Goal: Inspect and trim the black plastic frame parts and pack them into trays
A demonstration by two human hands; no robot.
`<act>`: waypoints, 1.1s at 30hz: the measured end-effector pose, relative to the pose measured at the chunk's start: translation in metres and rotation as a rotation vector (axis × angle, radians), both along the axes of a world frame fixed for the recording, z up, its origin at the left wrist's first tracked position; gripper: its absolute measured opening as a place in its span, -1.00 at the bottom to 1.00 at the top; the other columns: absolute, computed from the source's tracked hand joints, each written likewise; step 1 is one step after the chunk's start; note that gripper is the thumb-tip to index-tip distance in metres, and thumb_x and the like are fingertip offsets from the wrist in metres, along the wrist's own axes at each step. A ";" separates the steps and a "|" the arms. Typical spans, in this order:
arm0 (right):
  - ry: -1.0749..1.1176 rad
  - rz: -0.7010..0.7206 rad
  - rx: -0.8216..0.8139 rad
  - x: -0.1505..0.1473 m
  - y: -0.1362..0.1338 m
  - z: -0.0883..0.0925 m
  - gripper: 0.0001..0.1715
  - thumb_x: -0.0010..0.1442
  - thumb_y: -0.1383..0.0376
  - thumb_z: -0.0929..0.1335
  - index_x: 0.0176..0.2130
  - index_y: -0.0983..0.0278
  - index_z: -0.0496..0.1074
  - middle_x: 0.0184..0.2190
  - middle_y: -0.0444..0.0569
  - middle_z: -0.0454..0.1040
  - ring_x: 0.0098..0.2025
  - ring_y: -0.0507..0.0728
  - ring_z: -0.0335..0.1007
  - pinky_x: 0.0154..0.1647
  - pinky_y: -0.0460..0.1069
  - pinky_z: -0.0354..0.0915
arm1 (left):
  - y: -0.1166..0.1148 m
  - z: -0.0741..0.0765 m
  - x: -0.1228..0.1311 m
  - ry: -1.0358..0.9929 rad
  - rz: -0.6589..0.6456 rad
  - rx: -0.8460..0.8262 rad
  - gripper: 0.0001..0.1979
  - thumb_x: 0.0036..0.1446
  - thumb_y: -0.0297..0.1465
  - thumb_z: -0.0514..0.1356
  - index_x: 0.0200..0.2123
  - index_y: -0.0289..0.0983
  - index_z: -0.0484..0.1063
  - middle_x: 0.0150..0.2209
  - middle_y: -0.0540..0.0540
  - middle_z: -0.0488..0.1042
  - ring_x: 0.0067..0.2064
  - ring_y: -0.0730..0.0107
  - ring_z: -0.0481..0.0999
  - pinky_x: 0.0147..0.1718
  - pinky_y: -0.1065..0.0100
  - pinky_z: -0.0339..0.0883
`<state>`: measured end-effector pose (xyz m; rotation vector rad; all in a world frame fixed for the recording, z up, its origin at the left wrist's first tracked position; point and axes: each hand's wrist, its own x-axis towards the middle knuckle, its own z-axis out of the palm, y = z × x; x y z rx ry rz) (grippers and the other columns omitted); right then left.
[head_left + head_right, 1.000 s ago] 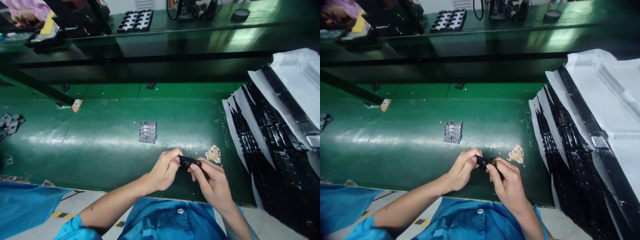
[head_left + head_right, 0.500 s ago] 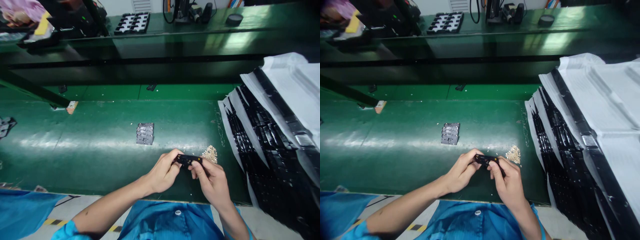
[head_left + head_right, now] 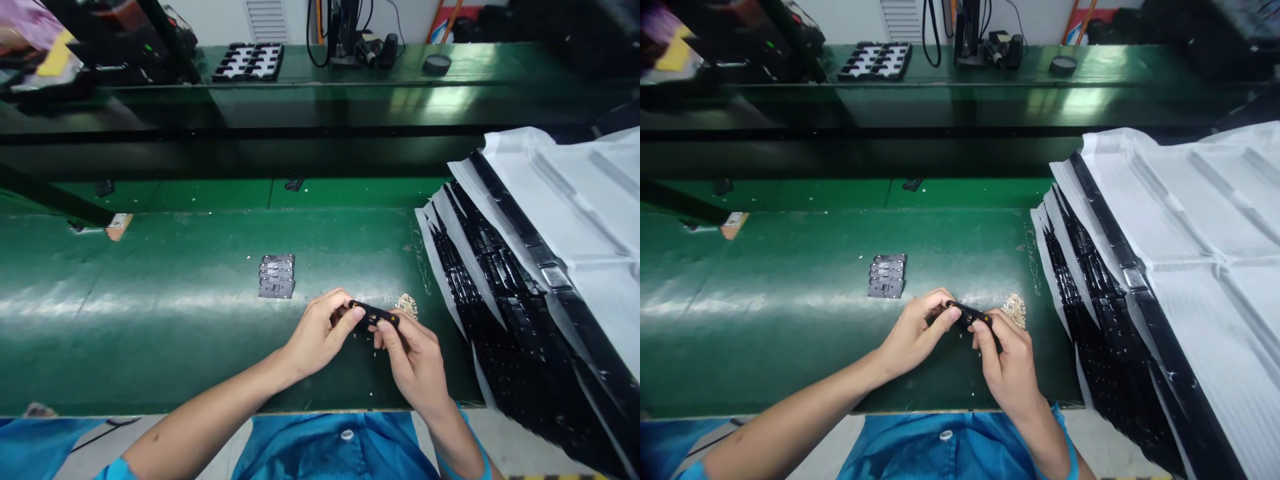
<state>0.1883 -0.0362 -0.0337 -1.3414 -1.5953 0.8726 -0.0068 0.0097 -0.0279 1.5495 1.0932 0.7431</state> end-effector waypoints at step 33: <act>0.287 -0.147 -0.022 -0.011 -0.001 0.019 -0.79 0.43 0.31 0.37 -0.13 0.23 0.65 -0.44 -0.12 0.55 -0.59 0.00 0.42 -0.56 -0.12 0.38 | -0.025 0.019 -0.003 -0.027 -0.110 -0.121 -0.61 0.55 -0.14 0.01 -0.31 -0.22 0.31 -0.53 0.09 0.35 -0.54 0.49 0.37 -0.44 0.41 0.23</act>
